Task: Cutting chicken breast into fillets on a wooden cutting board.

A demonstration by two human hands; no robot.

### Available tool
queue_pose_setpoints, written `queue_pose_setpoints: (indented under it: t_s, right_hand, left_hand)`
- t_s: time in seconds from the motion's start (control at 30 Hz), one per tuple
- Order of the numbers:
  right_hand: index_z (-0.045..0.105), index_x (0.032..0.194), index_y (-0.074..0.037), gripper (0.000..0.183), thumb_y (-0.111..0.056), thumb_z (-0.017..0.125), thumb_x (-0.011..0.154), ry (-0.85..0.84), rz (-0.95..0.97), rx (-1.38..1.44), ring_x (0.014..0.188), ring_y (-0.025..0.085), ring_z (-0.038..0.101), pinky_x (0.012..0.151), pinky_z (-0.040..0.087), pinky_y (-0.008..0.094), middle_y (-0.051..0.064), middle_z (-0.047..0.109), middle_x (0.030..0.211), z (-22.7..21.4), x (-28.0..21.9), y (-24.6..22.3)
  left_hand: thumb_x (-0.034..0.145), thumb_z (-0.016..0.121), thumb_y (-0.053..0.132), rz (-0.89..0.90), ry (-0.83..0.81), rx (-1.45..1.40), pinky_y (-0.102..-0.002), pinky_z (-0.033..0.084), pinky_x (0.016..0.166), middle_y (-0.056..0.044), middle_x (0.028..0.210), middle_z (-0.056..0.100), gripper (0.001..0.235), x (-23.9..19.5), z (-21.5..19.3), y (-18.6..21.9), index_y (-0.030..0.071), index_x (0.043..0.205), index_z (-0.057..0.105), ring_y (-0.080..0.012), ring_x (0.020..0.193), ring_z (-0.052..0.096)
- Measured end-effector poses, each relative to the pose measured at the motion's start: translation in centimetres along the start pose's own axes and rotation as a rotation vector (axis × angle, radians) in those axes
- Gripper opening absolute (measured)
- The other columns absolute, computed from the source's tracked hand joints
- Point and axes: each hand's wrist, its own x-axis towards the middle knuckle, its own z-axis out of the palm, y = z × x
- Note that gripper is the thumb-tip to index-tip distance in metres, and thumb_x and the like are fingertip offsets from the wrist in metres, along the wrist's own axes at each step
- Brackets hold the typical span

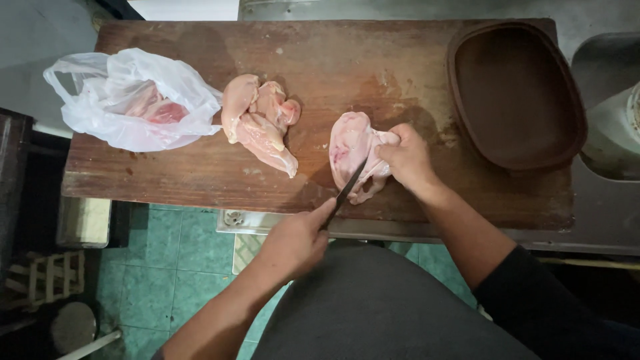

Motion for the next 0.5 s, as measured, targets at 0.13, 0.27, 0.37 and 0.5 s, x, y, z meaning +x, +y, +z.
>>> queue_pose_setpoints:
  t_s: [0.13, 0.27, 0.37, 0.5]
  right_hand:
    - [0.064, 0.103, 0.0, 0.025, -0.006, 0.076, 0.082, -0.009, -0.009, 0.021, 0.078, 0.01, 0.064, 0.068, 0.055, 0.029, 0.003, 0.068, 0.089, 0.0, 0.5, 0.3]
    - [0.065, 0.104, -0.001, 0.024, -0.006, 0.075, 0.082, -0.004, 0.023, 0.049, 0.078, 0.011, 0.064, 0.068, 0.055, 0.029, 0.003, 0.069, 0.089, 0.1, 0.0, -1.3]
    - [0.066, 0.104, -0.001, 0.024, -0.004, 0.075, 0.082, 0.045, -0.04, -0.073, 0.082, 0.011, 0.066, 0.072, 0.055, 0.029, 0.004, 0.071, 0.092, -0.2, 0.2, -0.7]
    - [0.063, 0.106, -0.001, 0.026, -0.003, 0.074, 0.082, -0.002, -0.013, 0.065, 0.082, 0.011, 0.064, 0.071, 0.054, 0.029, 0.003, 0.068, 0.092, -0.4, 0.6, 0.2]
  left_hand:
    - [0.083, 0.06, 0.012, 0.144, 0.168, -0.064, -0.053, 0.05, 0.085, -0.027, 0.103, 0.07, 0.065, 1.0, -0.9, 0.8, 0.009, 0.147, 0.05, -0.0449, 0.098, 0.066]
    - [0.087, 0.061, 0.015, 0.112, 0.183, -0.029, -0.052, 0.051, 0.086, -0.026, 0.1, 0.07, 0.059, 3.0, 1.3, -0.1, 0.01, 0.145, 0.053, -0.0436, 0.096, 0.067]
    - [0.085, 0.061, 0.014, 0.129, 0.173, -0.025, -0.053, 0.051, 0.085, -0.026, 0.102, 0.07, 0.062, 1.9, 1.2, -0.2, 0.01, 0.146, 0.052, -0.0447, 0.095, 0.067]
    - [0.083, 0.061, 0.014, 0.087, 0.1, -0.027, -0.053, 0.051, 0.084, -0.026, 0.1, 0.07, 0.063, 1.3, 0.4, 0.1, 0.011, 0.146, 0.052, -0.0436, 0.095, 0.068]
